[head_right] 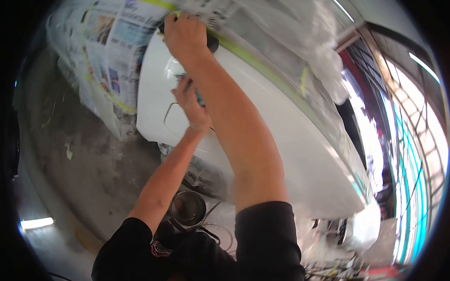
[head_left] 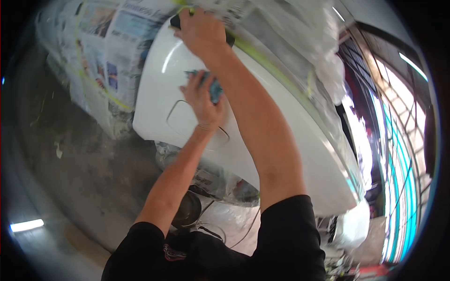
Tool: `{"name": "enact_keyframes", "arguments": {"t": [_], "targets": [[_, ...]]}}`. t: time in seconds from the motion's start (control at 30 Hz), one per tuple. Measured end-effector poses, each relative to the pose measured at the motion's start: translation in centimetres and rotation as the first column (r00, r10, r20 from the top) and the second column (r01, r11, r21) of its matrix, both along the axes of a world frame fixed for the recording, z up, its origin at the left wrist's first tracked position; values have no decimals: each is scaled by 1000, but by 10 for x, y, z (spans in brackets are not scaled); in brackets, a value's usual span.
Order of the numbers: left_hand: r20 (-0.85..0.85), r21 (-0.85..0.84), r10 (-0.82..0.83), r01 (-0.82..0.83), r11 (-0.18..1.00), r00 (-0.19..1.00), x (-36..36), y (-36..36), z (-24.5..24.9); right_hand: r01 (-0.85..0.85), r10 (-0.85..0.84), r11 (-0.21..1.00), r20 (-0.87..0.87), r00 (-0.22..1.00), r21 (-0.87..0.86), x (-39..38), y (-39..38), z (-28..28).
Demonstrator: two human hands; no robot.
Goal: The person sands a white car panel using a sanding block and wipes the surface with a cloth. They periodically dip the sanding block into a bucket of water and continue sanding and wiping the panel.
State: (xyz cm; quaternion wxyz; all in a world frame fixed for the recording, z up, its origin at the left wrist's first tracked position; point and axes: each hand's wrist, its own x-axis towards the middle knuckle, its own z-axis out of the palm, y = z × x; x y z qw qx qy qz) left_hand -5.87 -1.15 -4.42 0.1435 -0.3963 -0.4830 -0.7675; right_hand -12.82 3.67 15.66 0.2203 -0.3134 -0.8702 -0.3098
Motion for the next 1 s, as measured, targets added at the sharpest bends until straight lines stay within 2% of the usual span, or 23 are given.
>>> {"name": "enact_keyframes", "arguments": {"t": [0.03,0.1,0.17,0.23,0.27,0.3,0.4,0.47,0.5,0.57,0.6,0.63,0.67,0.7,0.73,0.8,0.83,0.93,1.0], "targets": [[-15,-2,11,-11,1000,1000,-4,-3,4,-9,9,997,0,1000,-70,25,-23,3],[-68,-69,-5,0,998,998,-14,-9,7,60,-65,995,-55,996,-84,110,-52,2],[-95,-58,-35,29,998,995,-36,-1,12,126,-133,990,-100,986,-68,208,-80,2],[-233,13,-27,31,999,972,-63,7,37,295,-313,944,-121,942,-147,307,-116,8],[-351,-15,4,-10,1000,936,-71,4,55,352,-375,919,-119,920,-175,356,-132,10],[-458,-32,-48,37,999,888,-81,3,71,405,-433,891,-116,894,-204,406,-147,11],[-670,-126,-203,161,979,714,-58,-4,107,344,-382,919,-222,897,-191,553,-185,14],[-746,-164,-267,220,962,610,-25,-12,116,419,-463,883,-254,849,-211,590,-204,15],[-775,-169,-287,253,953,563,3,-18,119,403,-446,893,-267,855,-201,602,-203,8],[-808,-174,-318,315,933,496,57,-26,126,323,-365,929,-289,885,-181,580,-181,0],[-816,-181,-337,346,921,469,85,-29,128,339,-374,926,-271,887,-167,556,-169,-5],[-825,-189,-355,379,906,439,113,-32,130,453,-473,880,-196,859,-140,520,-169,-1],[-831,-197,-373,409,891,412,140,-36,131,375,-386,922,-193,902,-95,501,-160,0],[-840,-170,-341,391,904,423,160,-39,130,352,-349,936,-212,913,-23,486,-163,3],[-847,-142,-305,367,919,436,172,-40,129,343,-347,938,-213,913,-59,487,-167,4],[-861,-100,-257,349,932,440,180,-40,127,323,-330,944,-190,925,-69,522,-179,3],[-866,-82,-244,356,931,437,176,-37,127,366,-377,926,-234,896,-90,555,-182,1],[-868,-63,-224,350,934,442,176,-39,127,463,-484,875,-280,829,-142,686,-217,2],[-862,-37,-202,339,940,466,182,-39,126,459,-510,860,-362,780,-223,769,-238,5]]}}
